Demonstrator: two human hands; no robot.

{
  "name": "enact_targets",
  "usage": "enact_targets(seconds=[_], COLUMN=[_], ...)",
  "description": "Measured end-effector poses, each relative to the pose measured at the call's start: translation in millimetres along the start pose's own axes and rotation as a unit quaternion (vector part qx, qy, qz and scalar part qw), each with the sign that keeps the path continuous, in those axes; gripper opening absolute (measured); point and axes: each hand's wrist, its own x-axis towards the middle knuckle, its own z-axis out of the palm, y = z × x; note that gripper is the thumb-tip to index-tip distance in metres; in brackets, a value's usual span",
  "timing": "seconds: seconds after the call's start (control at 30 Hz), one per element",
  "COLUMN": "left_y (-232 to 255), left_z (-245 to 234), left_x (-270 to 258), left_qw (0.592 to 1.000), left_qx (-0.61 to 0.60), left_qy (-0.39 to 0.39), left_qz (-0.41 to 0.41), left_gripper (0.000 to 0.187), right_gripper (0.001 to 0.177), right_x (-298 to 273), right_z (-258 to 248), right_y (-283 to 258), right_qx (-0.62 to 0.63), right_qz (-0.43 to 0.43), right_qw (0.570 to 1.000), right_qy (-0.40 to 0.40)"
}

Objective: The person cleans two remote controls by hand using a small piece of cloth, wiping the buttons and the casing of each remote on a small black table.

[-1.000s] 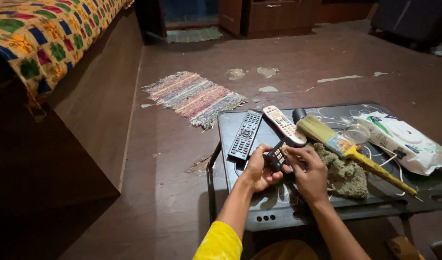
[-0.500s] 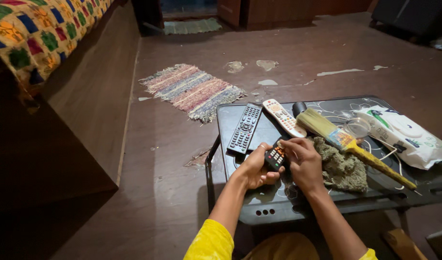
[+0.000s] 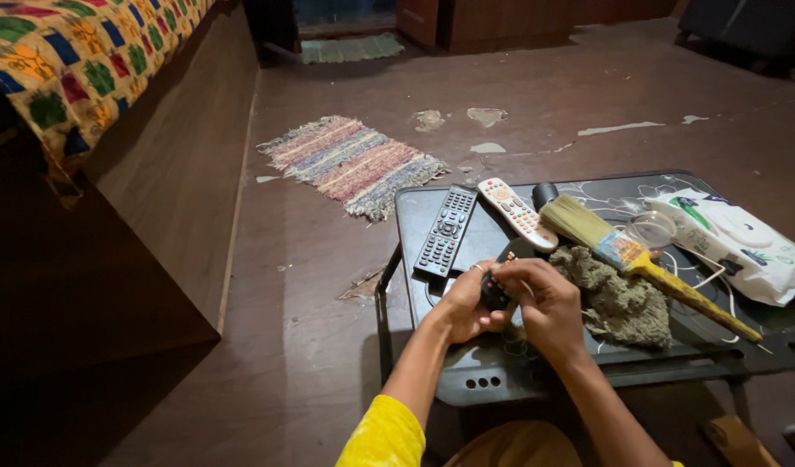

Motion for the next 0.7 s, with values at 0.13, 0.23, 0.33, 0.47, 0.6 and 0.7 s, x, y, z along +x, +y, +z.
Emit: enact_targets(seconds=[0.13, 0.23, 0.33, 0.47, 0.6, 0.7], left_y=[-8, -13, -18, -18, -7, -2], left_z=[-10, -25, -27, -8, 16, 28], left_x=[6, 16, 29, 26, 2, -3], left_qw=[0.999, 1.0, 0.999, 0.995, 0.994, 0.993], left_qx=[0.023, 0.0, -0.017, 0.079, 0.081, 0.097], left_qy=[0.026, -0.006, -0.04, 0.06, 0.06, 0.049], left_qz=[0.004, -0.027, -0.009, -0.019, -0.038, -0.034], left_gripper=[0.038, 0.053, 0.055, 0.063, 0.078, 0.088], right_gripper=[0.028, 0.033, 0.031, 0.021, 0.024, 0.031], right_x=[-2, -4, -8, -8, -9, -11], right_z=[4, -5, -24, -37, -38, -34], right_y=[-16, -19, -12, 5, 18, 29], right_qx=[-0.066, -0.138, -0.161, -0.125, -0.185, -0.207], right_qz=[-0.03, -0.072, -0.073, 0.019, 0.058, 0.044], right_qw=[0.997, 0.986, 0.981, 0.992, 0.98, 0.975], right_qy=[-0.038, -0.058, -0.077, -0.025, 0.055, 0.063])
